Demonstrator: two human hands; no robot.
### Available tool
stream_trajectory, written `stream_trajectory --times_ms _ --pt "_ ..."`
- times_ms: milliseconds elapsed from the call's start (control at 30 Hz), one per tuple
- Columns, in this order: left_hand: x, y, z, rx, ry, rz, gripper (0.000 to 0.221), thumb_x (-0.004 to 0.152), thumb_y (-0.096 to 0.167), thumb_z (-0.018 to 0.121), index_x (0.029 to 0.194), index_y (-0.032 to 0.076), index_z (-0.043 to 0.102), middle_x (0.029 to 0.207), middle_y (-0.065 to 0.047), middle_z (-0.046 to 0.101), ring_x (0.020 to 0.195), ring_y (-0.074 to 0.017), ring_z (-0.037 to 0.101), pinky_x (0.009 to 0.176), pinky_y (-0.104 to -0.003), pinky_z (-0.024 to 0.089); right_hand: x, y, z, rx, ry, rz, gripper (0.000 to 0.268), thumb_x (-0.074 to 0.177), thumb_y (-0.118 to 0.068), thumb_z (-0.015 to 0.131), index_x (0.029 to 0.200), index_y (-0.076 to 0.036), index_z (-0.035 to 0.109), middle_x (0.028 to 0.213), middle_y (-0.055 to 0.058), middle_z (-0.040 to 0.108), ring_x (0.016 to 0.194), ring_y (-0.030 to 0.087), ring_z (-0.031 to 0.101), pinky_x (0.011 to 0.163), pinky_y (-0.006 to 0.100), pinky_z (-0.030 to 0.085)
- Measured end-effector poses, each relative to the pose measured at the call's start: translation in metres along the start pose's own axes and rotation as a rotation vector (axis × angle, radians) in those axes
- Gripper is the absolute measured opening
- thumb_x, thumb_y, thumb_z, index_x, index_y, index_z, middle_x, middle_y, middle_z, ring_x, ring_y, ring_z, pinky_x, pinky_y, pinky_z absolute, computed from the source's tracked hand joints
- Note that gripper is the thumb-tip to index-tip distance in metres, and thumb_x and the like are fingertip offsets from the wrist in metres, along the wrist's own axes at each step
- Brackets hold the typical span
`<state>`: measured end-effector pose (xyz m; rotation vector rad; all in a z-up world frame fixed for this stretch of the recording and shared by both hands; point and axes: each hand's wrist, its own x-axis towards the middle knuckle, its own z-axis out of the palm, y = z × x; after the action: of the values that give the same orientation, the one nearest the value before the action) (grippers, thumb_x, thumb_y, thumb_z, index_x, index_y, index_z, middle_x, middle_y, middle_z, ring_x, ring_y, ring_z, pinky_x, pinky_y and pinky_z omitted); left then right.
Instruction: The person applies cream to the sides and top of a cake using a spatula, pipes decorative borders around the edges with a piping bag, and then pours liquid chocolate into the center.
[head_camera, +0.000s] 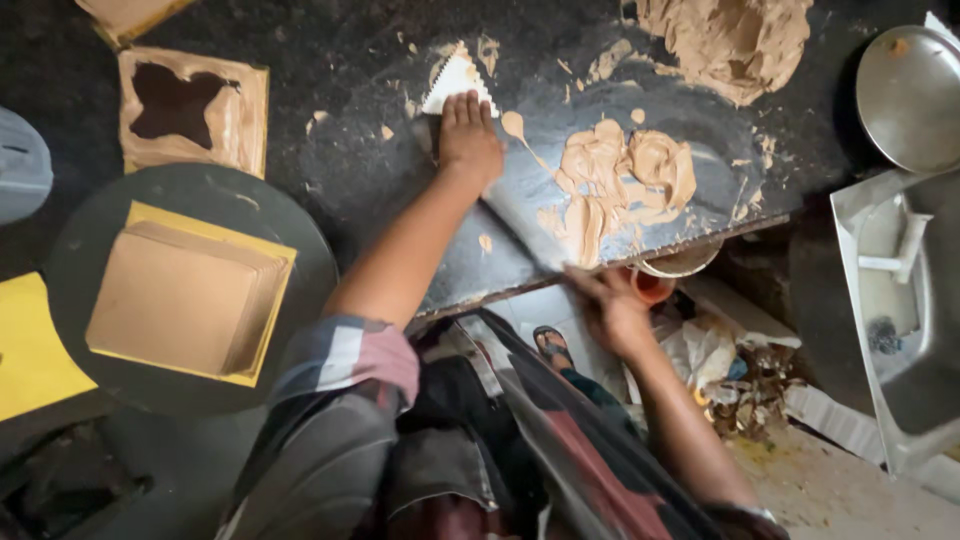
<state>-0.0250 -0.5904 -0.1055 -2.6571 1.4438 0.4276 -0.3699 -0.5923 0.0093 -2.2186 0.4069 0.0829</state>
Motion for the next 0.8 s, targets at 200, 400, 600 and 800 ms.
stream_trajectory --times_ms 200,400,600,800 --pt "0.044 -0.071 -0.066 -0.119 0.081 -0.101 0.058 0.107 0.045 0.035 0.142 0.004 0.055 0.153 -0.018 0.047 0.142 -0.0347 0.04 0.117 -0.054 0.023 -0.001 0.034 0.026 -0.561 -0.033 0.34 0.044 0.092 -0.01 0.064 0.135 -0.02 0.068 0.094 0.02 0.072 0.086 0.034 0.07 0.082 0.045 0.055" --pt "0.013 -0.125 -0.073 -0.224 0.033 -0.299 0.053 0.105 0.046 0.038 0.121 0.008 0.072 0.132 -0.014 0.064 0.13 -0.0327 0.052 0.106 -0.052 0.037 0.078 0.046 -0.002 0.251 0.313 0.528 0.066 0.097 -0.022 0.055 0.161 -0.016 0.037 0.09 0.021 0.073 0.067 0.034 0.067 0.063 0.044 0.053" --pt "-0.021 -0.14 -0.097 -0.454 0.454 -0.495 0.048 0.1 0.046 0.044 0.12 0.008 0.067 0.122 -0.018 0.067 0.115 -0.0391 0.062 0.092 -0.053 0.047 0.164 0.044 0.081 -0.459 0.047 0.093 0.039 0.101 -0.038 0.073 0.119 -0.008 0.057 0.099 0.027 0.072 0.085 0.047 0.069 0.078 0.054 0.056" --pt "-0.133 -0.046 -0.152 -1.274 0.836 0.01 0.037 0.104 0.028 0.063 0.136 0.01 0.061 0.134 -0.014 0.071 0.123 -0.0294 0.072 0.102 -0.038 0.058 0.078 -0.025 0.041 0.121 -0.354 0.277 0.076 0.096 -0.018 0.062 0.162 -0.024 0.026 0.09 0.027 0.071 0.072 0.034 0.069 0.072 0.047 0.053"
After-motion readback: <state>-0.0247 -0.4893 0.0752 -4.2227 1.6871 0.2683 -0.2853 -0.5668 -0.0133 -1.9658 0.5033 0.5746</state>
